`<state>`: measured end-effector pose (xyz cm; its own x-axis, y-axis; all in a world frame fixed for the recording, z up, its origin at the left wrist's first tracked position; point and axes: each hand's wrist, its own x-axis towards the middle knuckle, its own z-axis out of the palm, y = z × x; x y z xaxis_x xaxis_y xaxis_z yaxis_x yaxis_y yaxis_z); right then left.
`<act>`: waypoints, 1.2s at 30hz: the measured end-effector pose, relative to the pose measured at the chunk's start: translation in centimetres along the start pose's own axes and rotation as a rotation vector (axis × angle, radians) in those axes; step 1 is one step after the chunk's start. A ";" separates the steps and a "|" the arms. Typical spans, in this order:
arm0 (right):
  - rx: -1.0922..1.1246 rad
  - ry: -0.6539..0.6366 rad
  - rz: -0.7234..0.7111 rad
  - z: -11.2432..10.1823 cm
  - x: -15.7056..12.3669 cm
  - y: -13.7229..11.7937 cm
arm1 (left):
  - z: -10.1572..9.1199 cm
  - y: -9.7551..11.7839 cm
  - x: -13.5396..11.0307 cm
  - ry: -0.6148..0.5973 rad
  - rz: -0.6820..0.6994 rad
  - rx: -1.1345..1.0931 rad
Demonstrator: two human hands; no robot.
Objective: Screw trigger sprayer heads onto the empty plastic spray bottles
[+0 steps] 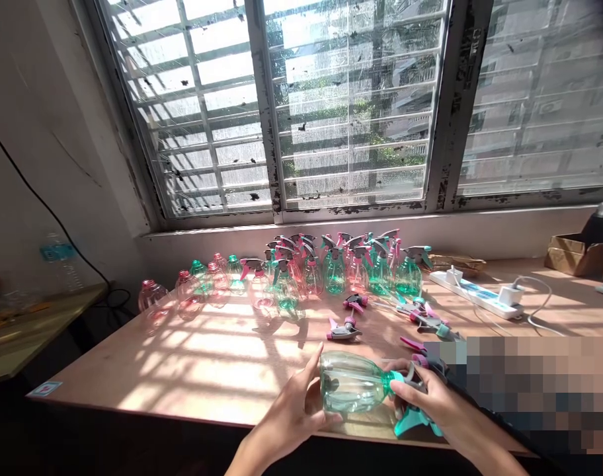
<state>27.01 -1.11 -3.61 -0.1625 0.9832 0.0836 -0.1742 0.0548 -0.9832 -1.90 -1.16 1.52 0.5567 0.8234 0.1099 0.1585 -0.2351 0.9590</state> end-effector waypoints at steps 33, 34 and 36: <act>0.023 0.033 -0.005 0.2 0.3 0.4 | -0.7 -2.2 -0.3 0.013 0.002 -0.043; 0.030 0.035 -0.004 0.2 0.3 0.3 | -0.7 -2.5 -0.3 0.033 -0.016 -0.040; 0.032 0.037 -0.004 0.2 0.3 0.2 | -0.7 -2.8 -0.3 0.044 -0.017 -0.061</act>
<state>26.72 -0.87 -3.77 -0.1256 0.9888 0.0813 -0.2058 0.0542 -0.9771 -3.10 -0.43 -1.03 0.5175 0.8493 0.1040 0.1166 -0.1905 0.9747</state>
